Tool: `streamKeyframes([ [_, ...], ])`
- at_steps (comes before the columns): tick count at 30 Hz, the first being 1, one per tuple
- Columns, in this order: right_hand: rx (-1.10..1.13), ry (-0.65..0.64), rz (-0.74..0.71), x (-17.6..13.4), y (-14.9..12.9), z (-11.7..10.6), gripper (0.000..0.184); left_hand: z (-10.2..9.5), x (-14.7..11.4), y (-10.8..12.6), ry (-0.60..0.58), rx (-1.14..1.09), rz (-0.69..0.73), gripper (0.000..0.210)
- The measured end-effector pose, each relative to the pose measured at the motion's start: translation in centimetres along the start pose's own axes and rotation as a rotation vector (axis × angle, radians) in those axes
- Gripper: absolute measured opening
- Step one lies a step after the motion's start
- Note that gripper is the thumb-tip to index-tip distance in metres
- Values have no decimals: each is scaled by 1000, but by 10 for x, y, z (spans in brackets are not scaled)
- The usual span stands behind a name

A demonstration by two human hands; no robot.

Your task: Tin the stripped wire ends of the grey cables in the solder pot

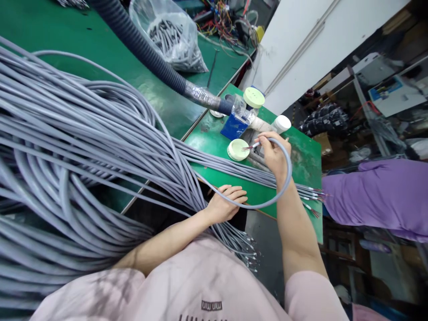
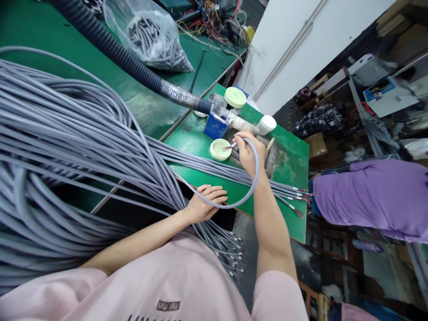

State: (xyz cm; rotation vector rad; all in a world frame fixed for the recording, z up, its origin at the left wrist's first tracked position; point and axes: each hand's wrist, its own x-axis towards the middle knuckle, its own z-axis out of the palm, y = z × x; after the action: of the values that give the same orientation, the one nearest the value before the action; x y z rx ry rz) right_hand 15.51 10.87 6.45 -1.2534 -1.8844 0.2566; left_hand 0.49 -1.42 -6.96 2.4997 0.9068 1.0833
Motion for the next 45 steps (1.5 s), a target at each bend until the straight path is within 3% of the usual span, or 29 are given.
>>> streamKeyframes([
  [9, 20, -72, 24, 15, 9, 21, 14, 0, 1, -1, -60, 49, -6, 29],
  [20, -19, -125, 37, 19, 16, 30, 15, 0, 2, -2, -26, 49, 6, 29],
  [27, -51, 39, 43, 18, 17, -8, 15, -2, 1, -3, 6, 39, 31, 28],
  [30, -109, 81, 58, 15, 28, -29, 15, 2, -1, -3, 98, 30, 37, 29],
  [33, -182, 110, 76, 11, 47, -44, 16, 5, -3, -3, 110, 27, 31, 30],
  [40, -234, 143, 181, 11, 96, -52, 13, 6, -2, -3, 69, 22, 17, 31],
  [45, -260, 130, 187, 14, 116, -53, 12, 6, -2, -4, 75, 23, 31, 31],
])
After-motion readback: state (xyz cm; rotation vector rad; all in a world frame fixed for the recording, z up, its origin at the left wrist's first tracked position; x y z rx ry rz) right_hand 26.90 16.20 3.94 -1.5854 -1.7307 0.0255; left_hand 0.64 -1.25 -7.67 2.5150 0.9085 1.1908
